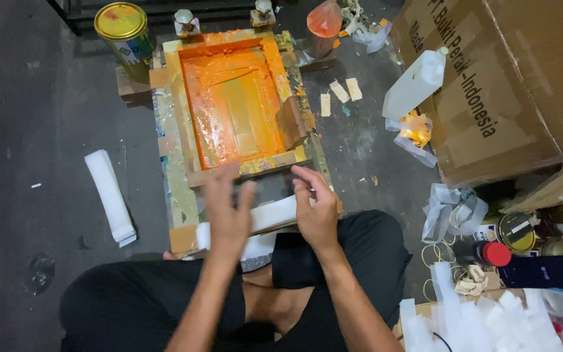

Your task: Manually screen printing labels by applying orange ink with a squeegee and swapping labels on a printing jig.

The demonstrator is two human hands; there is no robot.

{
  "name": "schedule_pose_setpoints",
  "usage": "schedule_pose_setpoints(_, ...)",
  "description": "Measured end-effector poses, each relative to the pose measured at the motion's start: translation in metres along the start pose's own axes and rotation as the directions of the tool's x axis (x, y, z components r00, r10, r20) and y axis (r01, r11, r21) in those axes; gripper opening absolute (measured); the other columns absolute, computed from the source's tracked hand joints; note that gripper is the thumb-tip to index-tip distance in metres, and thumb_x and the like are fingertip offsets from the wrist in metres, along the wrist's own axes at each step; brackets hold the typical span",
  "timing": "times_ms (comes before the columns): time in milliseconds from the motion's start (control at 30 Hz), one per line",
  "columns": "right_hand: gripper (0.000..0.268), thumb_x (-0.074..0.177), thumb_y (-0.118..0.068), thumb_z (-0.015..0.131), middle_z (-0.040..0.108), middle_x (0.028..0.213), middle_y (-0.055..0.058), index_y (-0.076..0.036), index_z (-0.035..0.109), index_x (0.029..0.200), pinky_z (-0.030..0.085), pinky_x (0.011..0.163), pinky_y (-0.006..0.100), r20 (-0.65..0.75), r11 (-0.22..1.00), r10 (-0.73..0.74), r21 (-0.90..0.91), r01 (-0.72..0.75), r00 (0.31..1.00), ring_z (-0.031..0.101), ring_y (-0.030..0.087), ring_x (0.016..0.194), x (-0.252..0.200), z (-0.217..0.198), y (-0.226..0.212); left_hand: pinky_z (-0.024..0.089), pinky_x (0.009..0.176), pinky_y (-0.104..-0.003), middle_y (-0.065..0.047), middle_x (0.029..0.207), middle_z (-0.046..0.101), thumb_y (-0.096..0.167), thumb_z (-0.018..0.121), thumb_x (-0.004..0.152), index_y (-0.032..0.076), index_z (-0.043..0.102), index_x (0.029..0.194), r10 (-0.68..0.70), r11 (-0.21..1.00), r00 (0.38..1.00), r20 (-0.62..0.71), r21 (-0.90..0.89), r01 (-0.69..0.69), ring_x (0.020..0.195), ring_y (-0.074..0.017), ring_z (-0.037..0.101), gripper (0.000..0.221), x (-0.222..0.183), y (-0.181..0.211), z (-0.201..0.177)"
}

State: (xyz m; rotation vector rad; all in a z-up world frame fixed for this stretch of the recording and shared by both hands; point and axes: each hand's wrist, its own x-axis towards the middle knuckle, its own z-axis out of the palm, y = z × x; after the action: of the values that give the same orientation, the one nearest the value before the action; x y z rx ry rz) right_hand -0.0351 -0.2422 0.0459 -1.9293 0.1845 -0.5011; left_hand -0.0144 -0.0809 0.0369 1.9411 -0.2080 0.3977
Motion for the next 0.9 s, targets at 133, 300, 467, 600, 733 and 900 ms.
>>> schedule_pose_setpoints(133, 0.037, 0.093, -0.004, 0.056, 0.071, 0.122, 0.02, -0.003, 0.07, 0.127, 0.058, 0.084, 0.037, 0.017, 0.966, 0.078, 0.247, -0.08, 0.997, 0.071, 0.03, 0.105, -0.006, 0.01, 0.004, 0.034, 0.114, -0.06, -0.028, 0.133, 0.054, 0.03, 0.051, 0.107, -0.005, 0.052, 0.143, 0.149, 0.985, 0.988, 0.049, -0.097, -0.144, 0.131, -0.0517, 0.05, 0.051, -0.018, 0.031, 0.038)
schedule_pose_setpoints(300, 0.039, 0.091, -0.023, 0.072, 0.071, 0.12, 0.013, -0.009, 0.071, 0.128, 0.058, 0.074, 0.035, 0.01, 0.995, -0.082, -0.049, 0.082, 0.997, 0.074, 0.033, 0.1, -0.004, 0.0, 0.012, 0.037, 0.103, -0.062, -0.022, 0.139, 0.051, 0.042, 0.048, 0.105, 0.005, 0.054, 0.145, -0.053, 0.991, 0.997, 0.059, 0.128, 0.045, 0.131, -0.047, 0.048, 0.055, -0.002, -0.008, 0.035)
schedule_pose_setpoints(467, 0.05, 0.089, -0.023, 0.075, 0.069, 0.12, 0.017, -0.006, 0.065, 0.134, 0.055, 0.072, 0.037, -0.1, 0.991, -0.058, -0.128, 0.045, 0.993, 0.072, 0.033, 0.097, 0.037, -0.001, 0.057, 0.037, 0.097, -0.062, -0.013, 0.134, 0.049, 0.043, 0.046, 0.108, 0.011, 0.059, 0.138, -0.073, 0.937, 0.976, -0.207, 0.321, 0.138, 0.125, -0.0418, 0.047, 0.045, 0.041, -0.07, -0.004)
schedule_pose_setpoints(600, 0.067, 0.083, -0.035, 0.081, 0.065, 0.122, 0.021, -0.001, 0.061, 0.138, 0.054, 0.081, 0.047, -0.035, 0.963, -0.003, -0.269, -0.007, 0.999, 0.067, 0.042, 0.099, 0.082, 0.017, 0.075, 0.036, 0.097, -0.059, -0.016, 0.132, 0.045, 0.048, 0.043, 0.11, 0.008, 0.049, 0.147, -0.236, 0.86, 0.932, -0.276, 0.387, 0.332, 0.12, -0.0421, 0.044, 0.055, 0.083, -0.137, 0.0)
schedule_pose_setpoints(733, 0.049, 0.079, -0.05, 0.084, 0.067, 0.103, 0.011, -0.008, 0.074, 0.102, 0.053, 0.079, 0.046, 0.024, 0.887, -0.025, -0.46, 0.033, 0.999, 0.067, 0.04, 0.091, 0.107, 0.034, 0.107, 0.037, 0.097, -0.056, -0.017, 0.131, 0.047, 0.06, 0.039, 0.107, 0.005, 0.043, 0.151, -0.359, 0.762, 0.915, -0.181, 0.51, 0.4, 0.124, -0.0402, 0.044, 0.071, 0.12, -0.166, 0.01)
schedule_pose_setpoints(900, 0.025, 0.091, -0.039, 0.077, 0.067, 0.087, 0.007, -0.014, 0.072, 0.092, 0.052, 0.075, 0.04, 0.037, 0.91, -0.194, -0.366, 0.194, 0.98, 0.068, 0.034, 0.086, 0.124, 0.048, 0.053, 0.04, 0.093, -0.051, -0.013, 0.12, 0.051, 0.05, 0.028, 0.11, 0.011, 0.05, 0.145, -0.436, 0.73, 0.889, -0.144, 0.522, 0.442, 0.115, -0.038, 0.051, 0.057, 0.137, -0.134, 0.002)
